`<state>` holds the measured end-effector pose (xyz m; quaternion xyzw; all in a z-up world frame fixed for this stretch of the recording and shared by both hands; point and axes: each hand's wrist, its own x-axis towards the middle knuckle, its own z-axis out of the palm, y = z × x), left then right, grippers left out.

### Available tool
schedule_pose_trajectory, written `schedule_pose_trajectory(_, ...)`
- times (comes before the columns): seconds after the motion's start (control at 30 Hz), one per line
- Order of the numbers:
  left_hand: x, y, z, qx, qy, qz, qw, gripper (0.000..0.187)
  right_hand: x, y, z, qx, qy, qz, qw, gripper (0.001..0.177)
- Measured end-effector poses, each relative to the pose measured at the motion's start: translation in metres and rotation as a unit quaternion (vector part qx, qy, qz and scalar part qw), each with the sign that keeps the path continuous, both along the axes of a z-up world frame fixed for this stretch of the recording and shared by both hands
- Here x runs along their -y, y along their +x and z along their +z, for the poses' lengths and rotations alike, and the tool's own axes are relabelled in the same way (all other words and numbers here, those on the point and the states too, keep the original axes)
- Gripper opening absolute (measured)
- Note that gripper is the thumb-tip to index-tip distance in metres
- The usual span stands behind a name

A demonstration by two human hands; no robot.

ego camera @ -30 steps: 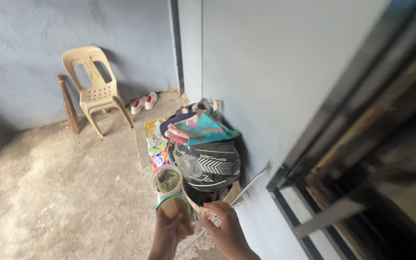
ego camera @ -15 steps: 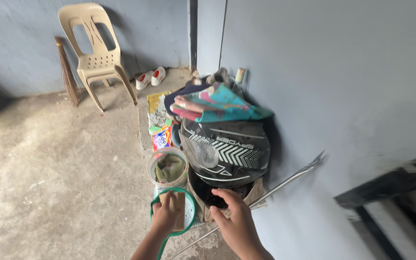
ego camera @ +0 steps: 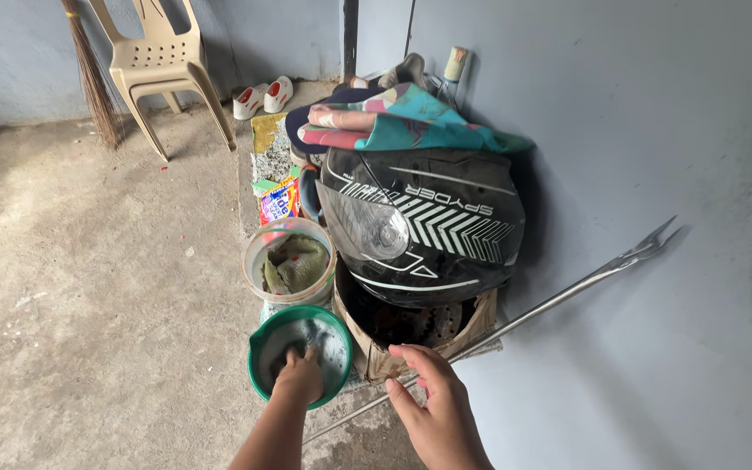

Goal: The person sands the black metal frame of a window using a sanding block, moving it back and forth along the vertical and horizontal bars of the grate.

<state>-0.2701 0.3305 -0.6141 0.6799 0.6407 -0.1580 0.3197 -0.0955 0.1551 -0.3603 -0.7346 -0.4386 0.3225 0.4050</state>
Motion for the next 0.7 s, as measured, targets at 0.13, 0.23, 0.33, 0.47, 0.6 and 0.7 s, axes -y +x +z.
schedule_pose_trajectory(0.13,-0.011,-0.003,-0.038,0.066,0.061,-0.056,0.994,0.063,-0.006,0.000,-0.026,-0.016,-0.026,0.013,0.999,0.046)
schedule_pose_trajectory(0.23,-0.005,-0.013,-0.001,0.059,0.050,-0.099,0.992,0.053,-0.017,-0.010,-0.059,-0.098,-0.045,0.019,0.994,0.044)
schedule_pose_trajectory(0.33,0.004,-0.009,0.025,0.000,0.036,-0.112,0.993,0.047,-0.025,-0.026,-0.080,-0.142,-0.060,0.031,0.988,0.052)
schedule_pose_trajectory(0.47,0.004,0.000,0.001,0.015,0.031,-0.114,0.993,0.045,-0.029,-0.040,-0.087,-0.128,-0.097,0.058,0.985,0.058)
schedule_pose_trajectory(0.6,-0.009,0.003,-0.019,0.035,0.035,-0.120,0.991,0.044,-0.035,-0.043,-0.089,-0.150,-0.051,0.056,0.986,0.060)
schedule_pose_trajectory(0.7,-0.014,-0.003,-0.024,0.068,0.042,-0.138,0.987,0.043,-0.036,-0.039,-0.084,-0.144,-0.085,0.061,0.984,0.054)
